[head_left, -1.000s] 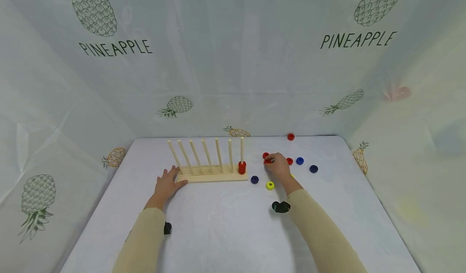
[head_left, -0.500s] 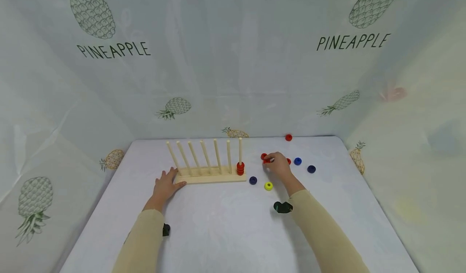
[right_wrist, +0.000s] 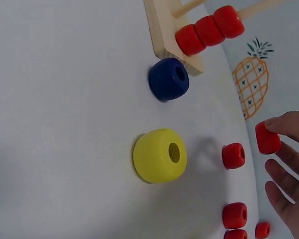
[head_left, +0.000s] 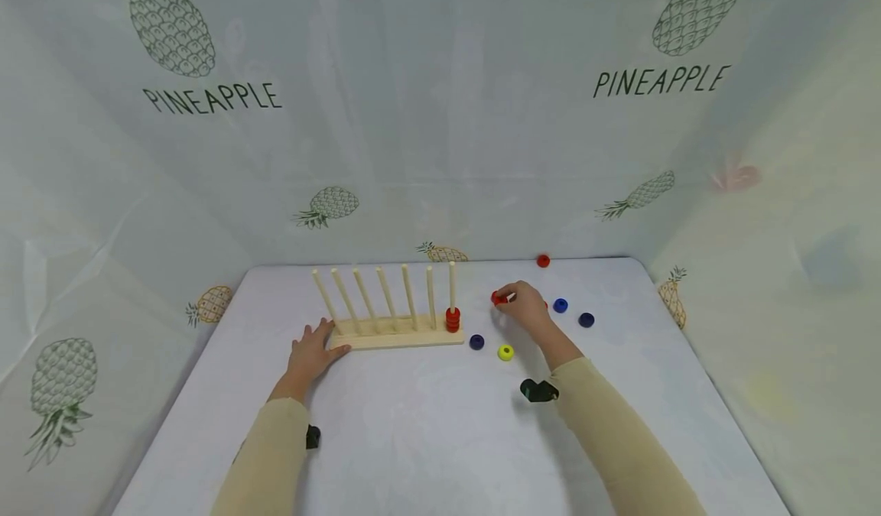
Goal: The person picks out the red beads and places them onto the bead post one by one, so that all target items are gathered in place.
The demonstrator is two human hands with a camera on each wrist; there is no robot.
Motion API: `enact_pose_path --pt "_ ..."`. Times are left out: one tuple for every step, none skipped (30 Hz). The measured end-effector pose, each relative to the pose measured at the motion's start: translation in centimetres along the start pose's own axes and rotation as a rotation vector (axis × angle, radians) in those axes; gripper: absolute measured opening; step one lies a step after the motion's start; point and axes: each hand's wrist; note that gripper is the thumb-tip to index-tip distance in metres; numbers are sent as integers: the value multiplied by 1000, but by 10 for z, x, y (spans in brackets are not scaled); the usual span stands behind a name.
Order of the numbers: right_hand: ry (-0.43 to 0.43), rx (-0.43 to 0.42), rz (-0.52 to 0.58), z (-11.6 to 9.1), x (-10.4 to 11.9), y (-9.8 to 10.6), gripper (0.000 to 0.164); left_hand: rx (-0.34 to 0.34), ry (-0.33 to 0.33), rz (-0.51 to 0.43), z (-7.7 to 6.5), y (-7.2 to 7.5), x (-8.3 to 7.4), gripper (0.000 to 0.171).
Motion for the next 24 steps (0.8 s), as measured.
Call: enact_pose_path --pt "3 3 -3 -1 2 1 23 0 -2 1 0 0 0 80" --pt "4 5 -6 -1 4 3 22 0 -4 2 0 -1 1 80" --pt "5 7 -7 -2 6 4 22 -1 -7 2 1 -1 1 80" --pt "7 10 -9 -2 8 5 22 -2 -7 3 1 -1 1 80" --pt "7 15 -9 -3 10 6 22 0 -6 2 1 -1 1 80" --pt "10 18 -10 -3 12 7 22 2 -4 1 1 -1 1 80" --pt "15 23 -8 -4 14 8 22 2 -5 3 1 -1 1 80" --pt "21 27 -3 -5 16 10 22 -1 -8 5 1 -1 1 80" --pt "26 30 5 -6 18 11 22 -1 -9 3 1 -1 0 80" --pt "31 31 6 -7 20 13 22 0 -7 0 0 -1 0 80" --pt "39 33 10 -8 23 14 22 -1 -9 -2 0 -1 0 80" --pt "44 31 12 -9 25 16 22 -1 -10 -1 0 -1 -1 80" --pt "49 33 14 -10 27 17 22 -2 -10 0 0 -1 -1 80" --pt "56 36 14 -11 29 19 22 -2 -9 -1 0 -1 -1 80" --pt "59 36 15 -12 31 20 22 1 -5 -4 0 -1 -2 80" --pt "66 39 15 -13 33 21 22 1 -5 -2 0 -1 -2 80" --pt "74 42 17 -13 35 22 23 0 -5 0 0 -1 -2 80" --pt "77 45 19 -14 36 23 23 0 -4 3 0 -1 -2 81" --pt "81 49 20 -14 38 24 23 -3 -5 2 0 -1 -1 81" --pt "86 54 21 -15 39 25 23 -4 -5 3 0 -1 -1 81" --pt "86 56 23 -15 41 25 23 -5 -6 2 0 -1 -1 82" --pt "86 59 23 -15 43 26 23 -7 -8 1 0 -1 0 82" --pt "85 62 21 -15 44 26 22 -8 -10 2 0 -1 1 82" --pt "83 66 19 -16 46 27 22 -6 -11 0 0 -1 1 82"
Point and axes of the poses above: each hand's wrist, its own z-axis towards the middle knuckle, its own y-axis out of the back of the hand, x = y × z, and after that the axes turned 3 degrees about z, right-handed
